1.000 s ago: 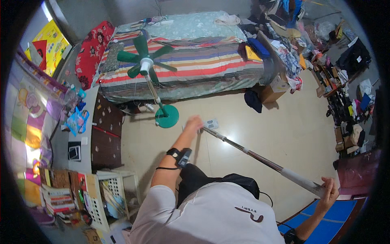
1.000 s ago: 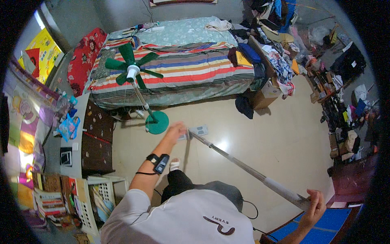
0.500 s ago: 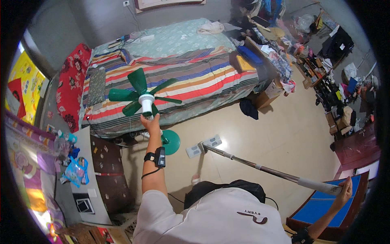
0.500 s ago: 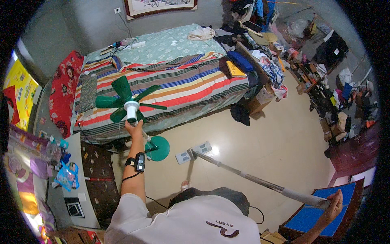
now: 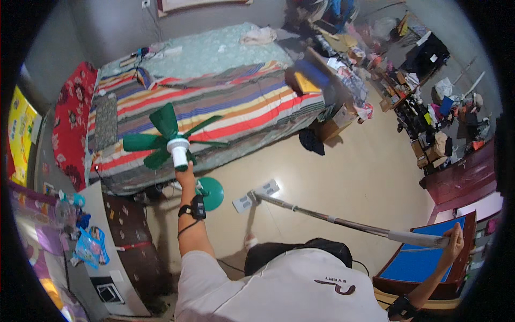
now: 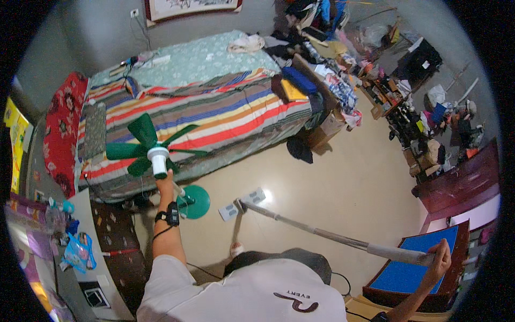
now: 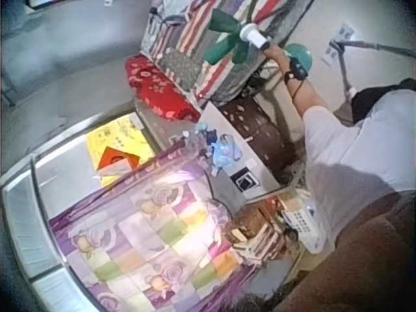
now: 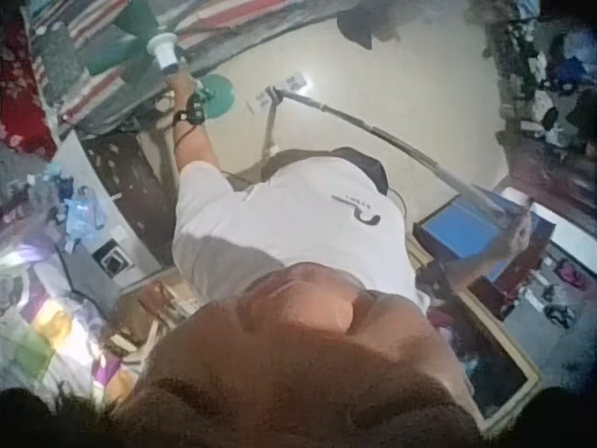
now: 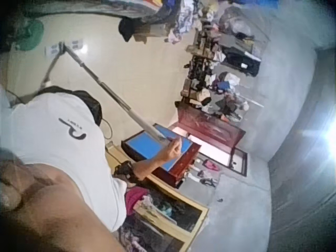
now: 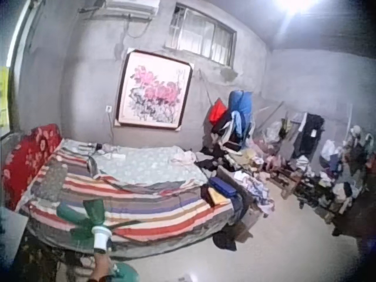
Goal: The recorder mops the floor in a bedroom, moving around clutter and picking up a piece of clothing.
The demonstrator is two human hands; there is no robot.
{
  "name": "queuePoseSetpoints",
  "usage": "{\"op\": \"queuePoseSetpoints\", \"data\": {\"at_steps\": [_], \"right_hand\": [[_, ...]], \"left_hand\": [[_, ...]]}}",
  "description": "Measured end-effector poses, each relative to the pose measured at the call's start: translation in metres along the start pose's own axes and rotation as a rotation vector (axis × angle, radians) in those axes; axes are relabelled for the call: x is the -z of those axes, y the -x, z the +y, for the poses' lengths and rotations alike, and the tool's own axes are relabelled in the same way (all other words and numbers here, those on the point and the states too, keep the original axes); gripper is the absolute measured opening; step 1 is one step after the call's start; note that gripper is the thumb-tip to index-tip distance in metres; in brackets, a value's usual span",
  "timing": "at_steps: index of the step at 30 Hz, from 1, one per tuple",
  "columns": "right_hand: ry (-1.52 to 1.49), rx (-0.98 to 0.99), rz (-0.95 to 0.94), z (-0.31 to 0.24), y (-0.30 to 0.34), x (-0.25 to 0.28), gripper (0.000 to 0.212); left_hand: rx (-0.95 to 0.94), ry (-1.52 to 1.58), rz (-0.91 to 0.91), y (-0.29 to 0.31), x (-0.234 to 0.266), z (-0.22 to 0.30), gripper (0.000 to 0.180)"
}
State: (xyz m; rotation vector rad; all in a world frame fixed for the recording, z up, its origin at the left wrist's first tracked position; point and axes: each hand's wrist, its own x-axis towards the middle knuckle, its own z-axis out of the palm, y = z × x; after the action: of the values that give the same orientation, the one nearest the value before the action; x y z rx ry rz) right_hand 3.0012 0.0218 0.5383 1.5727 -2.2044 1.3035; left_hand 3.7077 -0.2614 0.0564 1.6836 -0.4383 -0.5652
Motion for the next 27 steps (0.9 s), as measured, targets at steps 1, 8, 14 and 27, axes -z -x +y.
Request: {"op": "queuePoseSetpoints", "data": {"at_steps": [1, 8, 14, 27], "right_hand": [[0.002, 0.002, -0.035, 0.001, -0.003, 0.001, 0.043], [-0.031, -0.178, 0.021, 0.013, -0.020, 0.009, 0.038], [0.080, -0.052, -0.039, 0.016, -0.051, 0.002, 0.039], [-0.129, 0.087, 0.033, -0.012, -0.072, -0.034, 0.036]], "left_hand": [[-0.024, -0.024, 0.030, -0.004, 0.007, -0.005, 0.051], [-0.037, -0.034, 0.052, 0.023, 0.100, 0.018, 0.031], [0.013, 0.115, 0.149, 0.050, 0.183, -0.009, 0.027], [-0.053, 0.107, 0.381, 0.110, 0.277, -0.018, 0.032]]}}
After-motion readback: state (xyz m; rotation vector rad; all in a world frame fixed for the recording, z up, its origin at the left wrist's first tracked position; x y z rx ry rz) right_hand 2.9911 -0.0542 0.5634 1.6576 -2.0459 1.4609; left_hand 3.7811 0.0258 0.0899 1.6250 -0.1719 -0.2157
